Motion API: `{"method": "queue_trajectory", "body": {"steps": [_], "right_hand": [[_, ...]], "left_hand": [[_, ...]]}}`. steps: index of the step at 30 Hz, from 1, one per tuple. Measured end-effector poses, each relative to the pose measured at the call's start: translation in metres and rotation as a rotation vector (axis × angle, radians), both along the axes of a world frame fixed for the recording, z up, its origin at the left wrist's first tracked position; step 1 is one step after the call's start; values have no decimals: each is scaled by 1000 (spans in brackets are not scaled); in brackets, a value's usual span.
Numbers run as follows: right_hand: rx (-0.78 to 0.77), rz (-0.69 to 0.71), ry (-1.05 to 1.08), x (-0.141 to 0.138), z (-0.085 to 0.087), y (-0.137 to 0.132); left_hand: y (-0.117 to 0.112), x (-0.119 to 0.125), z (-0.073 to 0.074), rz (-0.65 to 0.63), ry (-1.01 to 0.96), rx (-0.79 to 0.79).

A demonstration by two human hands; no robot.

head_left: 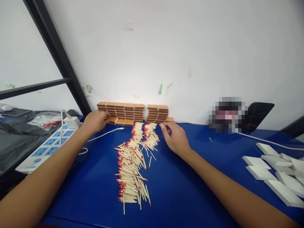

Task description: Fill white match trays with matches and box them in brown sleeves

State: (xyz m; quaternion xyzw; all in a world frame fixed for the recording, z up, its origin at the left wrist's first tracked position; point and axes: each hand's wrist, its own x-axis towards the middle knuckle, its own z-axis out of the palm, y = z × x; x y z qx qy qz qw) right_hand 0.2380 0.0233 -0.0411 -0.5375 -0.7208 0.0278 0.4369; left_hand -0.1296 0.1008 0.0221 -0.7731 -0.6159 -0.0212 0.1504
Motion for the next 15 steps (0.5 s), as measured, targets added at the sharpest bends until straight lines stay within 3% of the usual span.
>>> {"method": "queue_trajectory", "body": {"steps": [4,7,9,12,15], "right_hand": [[125,-90,19,6,9,3],[227,-183,-20,29,30,8],[366,-346,-66,61,48,13],[553,-751,50,127,67,24],[482,-975,174,188,59,40]], "left_hand": [[-4,2,-1,-43,47,15],[-7,6,0,-7,42,16],[-10,11,1,67,26,33],[-15,17,2,147,-2,51],[-16,21,2,166,-22,28]]}}
